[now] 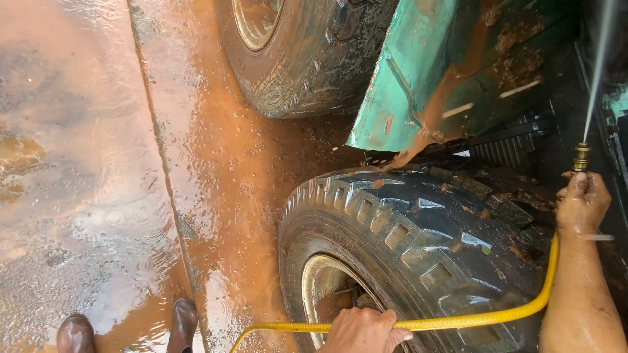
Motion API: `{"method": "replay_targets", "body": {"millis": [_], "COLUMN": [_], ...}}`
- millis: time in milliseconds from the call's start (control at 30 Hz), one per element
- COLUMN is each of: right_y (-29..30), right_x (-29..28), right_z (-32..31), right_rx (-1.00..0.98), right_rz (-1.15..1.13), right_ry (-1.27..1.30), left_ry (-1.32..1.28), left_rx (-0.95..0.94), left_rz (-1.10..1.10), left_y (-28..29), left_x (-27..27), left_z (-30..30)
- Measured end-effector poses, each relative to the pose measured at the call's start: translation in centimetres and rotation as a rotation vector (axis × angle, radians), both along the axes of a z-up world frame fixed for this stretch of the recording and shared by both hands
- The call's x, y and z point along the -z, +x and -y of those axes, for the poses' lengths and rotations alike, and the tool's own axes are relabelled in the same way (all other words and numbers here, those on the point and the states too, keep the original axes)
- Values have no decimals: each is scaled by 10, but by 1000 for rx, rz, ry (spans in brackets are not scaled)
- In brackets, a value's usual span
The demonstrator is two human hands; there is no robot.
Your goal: Washing mud off a truck's tires and undercarriage using a high-pressure water hose
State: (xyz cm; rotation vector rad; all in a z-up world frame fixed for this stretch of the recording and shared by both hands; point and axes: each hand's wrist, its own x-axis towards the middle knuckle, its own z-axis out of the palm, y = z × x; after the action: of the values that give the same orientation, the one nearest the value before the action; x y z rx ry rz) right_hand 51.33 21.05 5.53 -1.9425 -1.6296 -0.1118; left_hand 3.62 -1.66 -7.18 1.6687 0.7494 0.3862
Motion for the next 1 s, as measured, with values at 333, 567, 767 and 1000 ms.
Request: {"method": "replay_targets", "body": {"millis": [333, 567, 767, 1000], "right_y": [-33, -47, -52, -79], "right_x": [-10, -14, -11, -5], "right_z": [0, 1, -3, -16], "right_rx": [236, 233, 223, 194], "right_rz": [27, -30, -60, -261], "right_ry": [-79, -97, -102, -63], "left_ry": [31, 54, 106, 80], "left_rx": [-53, -61, -104, -53], "left_rz": [41, -4, -29, -110], "left_y": [0, 3, -4, -49], "left_x": [6, 11, 11, -8], "left_z": [2, 6, 5, -10]}}
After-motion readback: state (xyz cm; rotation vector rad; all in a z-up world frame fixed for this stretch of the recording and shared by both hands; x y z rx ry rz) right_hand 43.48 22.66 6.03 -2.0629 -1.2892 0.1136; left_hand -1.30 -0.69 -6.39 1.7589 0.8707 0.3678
